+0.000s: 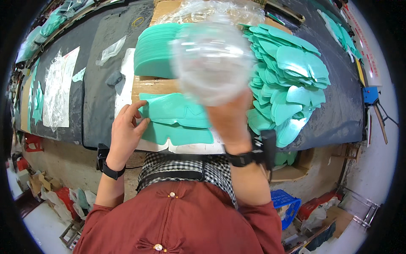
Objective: Sorting and stacking green shoe component cutouts on a factory work table.
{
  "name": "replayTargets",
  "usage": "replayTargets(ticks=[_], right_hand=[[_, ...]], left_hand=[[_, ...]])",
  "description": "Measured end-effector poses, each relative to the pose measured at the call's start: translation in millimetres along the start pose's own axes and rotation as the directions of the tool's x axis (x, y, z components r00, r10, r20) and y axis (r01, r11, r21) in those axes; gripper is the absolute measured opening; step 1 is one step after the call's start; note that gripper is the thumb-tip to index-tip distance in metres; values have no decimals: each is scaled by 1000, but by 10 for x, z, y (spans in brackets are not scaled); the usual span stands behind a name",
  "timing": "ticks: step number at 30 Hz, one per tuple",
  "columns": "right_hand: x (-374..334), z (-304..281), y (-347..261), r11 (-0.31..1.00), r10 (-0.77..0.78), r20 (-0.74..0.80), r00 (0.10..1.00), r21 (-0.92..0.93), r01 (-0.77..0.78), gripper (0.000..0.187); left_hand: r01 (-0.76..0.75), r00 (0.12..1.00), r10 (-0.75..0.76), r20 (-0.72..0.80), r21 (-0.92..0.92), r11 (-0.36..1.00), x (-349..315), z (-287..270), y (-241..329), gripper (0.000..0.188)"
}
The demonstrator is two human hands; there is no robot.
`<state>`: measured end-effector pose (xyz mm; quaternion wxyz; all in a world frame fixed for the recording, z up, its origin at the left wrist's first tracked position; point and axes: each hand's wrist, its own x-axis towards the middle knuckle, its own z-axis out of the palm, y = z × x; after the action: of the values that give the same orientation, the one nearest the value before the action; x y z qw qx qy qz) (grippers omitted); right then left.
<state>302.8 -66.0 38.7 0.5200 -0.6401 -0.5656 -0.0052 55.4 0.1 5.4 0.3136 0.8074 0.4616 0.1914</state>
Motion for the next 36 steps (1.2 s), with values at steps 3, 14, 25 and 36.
replayTargets(ticks=[3, 14, 25, 36], right_hand=[[11, 186, -37, 951, 100, 44, 994, 291, -108, 25], [-382, -429, 210, 964, 165, -144, 976, -186, -190, 50], [-862, 109, 77, 959, -81, 317, 945, -234, 160, 91], [-283, 1019, -656, 944, -220, 257, 941, 298, 140, 32]], left_hand=[[2, 1000, -2, -13, -6, 1000, 13, 6, -12, 39], [-13, 997, 17, -75, 62, 998, -91, 73, -177, 34], [204, 976, -217, 19, -421, 884, -149, -198, -50, 54], [137, 958, -177, -226, -184, 973, -331, -441, -387, 43]])
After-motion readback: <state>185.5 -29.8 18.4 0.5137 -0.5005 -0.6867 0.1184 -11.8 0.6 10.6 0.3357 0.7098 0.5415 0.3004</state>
